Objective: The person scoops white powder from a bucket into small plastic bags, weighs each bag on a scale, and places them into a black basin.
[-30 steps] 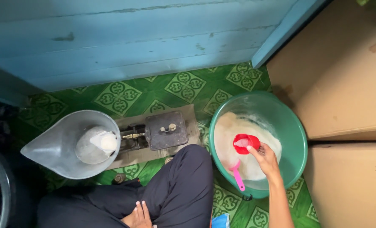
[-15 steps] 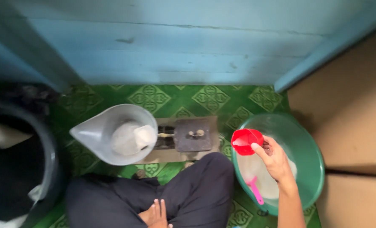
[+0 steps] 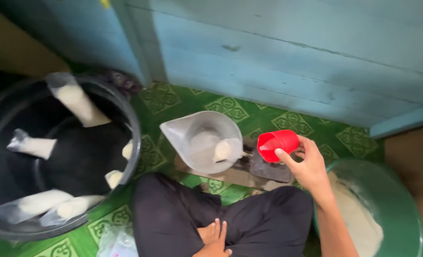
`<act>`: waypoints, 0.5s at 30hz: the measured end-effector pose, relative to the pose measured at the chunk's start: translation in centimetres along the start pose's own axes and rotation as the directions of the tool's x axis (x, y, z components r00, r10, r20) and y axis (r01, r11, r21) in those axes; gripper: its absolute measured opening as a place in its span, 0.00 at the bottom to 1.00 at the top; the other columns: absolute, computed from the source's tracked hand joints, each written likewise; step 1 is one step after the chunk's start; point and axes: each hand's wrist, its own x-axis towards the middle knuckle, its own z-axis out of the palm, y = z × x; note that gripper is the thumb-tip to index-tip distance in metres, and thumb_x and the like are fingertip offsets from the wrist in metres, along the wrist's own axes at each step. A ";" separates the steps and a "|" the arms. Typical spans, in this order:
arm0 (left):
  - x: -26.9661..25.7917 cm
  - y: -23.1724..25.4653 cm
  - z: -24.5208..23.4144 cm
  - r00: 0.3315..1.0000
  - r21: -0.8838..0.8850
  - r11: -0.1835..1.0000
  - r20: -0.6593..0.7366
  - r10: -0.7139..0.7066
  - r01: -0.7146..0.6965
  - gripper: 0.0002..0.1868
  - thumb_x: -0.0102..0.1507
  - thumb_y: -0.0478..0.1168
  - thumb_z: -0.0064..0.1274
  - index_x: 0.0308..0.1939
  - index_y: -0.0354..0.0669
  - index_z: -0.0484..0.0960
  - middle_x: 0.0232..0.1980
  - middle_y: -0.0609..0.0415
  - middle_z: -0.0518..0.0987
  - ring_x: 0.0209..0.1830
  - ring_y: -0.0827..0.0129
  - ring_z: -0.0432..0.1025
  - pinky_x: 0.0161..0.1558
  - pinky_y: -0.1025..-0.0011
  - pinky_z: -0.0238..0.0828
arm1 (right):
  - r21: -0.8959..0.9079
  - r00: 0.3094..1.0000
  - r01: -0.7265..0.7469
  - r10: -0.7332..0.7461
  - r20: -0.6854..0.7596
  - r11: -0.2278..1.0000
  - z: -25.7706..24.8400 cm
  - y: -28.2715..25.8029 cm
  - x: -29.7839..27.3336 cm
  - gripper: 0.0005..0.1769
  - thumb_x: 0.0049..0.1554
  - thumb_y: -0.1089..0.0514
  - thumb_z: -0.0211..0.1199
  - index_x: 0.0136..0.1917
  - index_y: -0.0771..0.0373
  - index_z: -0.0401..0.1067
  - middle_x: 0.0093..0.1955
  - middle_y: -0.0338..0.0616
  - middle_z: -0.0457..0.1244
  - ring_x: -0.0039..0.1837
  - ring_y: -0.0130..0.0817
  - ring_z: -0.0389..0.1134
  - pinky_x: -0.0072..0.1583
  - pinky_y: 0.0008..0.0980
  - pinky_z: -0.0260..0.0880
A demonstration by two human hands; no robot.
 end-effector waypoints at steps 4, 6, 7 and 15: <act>-3.6 2.0 -3.5 0.996 -0.059 0.998 0.092 0.016 -0.010 0.47 0.67 0.57 0.34 0.76 0.48 0.21 0.78 0.42 0.17 0.79 0.44 0.20 0.71 0.40 0.28 | -0.099 0.998 0.070 -0.070 0.003 0.993 2.1 -1.9 0.0 0.42 0.42 0.43 0.69 0.67 0.61 0.64 0.63 0.47 0.59 0.63 0.36 0.62 0.62 0.36 0.65; -4.8 2.5 -4.5 0.986 -0.166 0.986 0.160 0.045 -0.018 0.46 0.66 0.59 0.32 0.75 0.51 0.20 0.78 0.49 0.16 0.79 0.48 0.16 0.71 0.37 0.29 | -0.184 0.990 0.138 -0.140 0.002 0.973 3.1 -1.7 0.4 0.45 0.42 0.44 0.71 0.67 0.65 0.63 0.59 0.50 0.59 0.60 0.40 0.62 0.59 0.37 0.64; -4.3 2.1 -4.2 0.987 -0.168 0.986 0.158 0.041 -0.014 0.46 0.66 0.59 0.32 0.75 0.51 0.20 0.78 0.49 0.16 0.79 0.48 0.16 0.71 0.37 0.29 | -0.181 0.990 0.140 -0.141 0.006 0.973 3.6 -1.5 0.6 0.45 0.42 0.44 0.71 0.67 0.65 0.63 0.59 0.50 0.59 0.60 0.40 0.62 0.59 0.37 0.64; -3.9 2.3 -3.9 0.984 -0.153 0.988 0.170 0.043 -0.016 0.47 0.64 0.58 0.32 0.75 0.50 0.18 0.77 0.47 0.14 0.77 0.49 0.12 0.72 0.39 0.21 | -0.335 0.974 0.217 -0.227 0.012 0.917 5.8 -2.5 0.4 0.48 0.38 0.41 0.74 0.65 0.66 0.62 0.57 0.50 0.58 0.61 0.44 0.59 0.57 0.39 0.62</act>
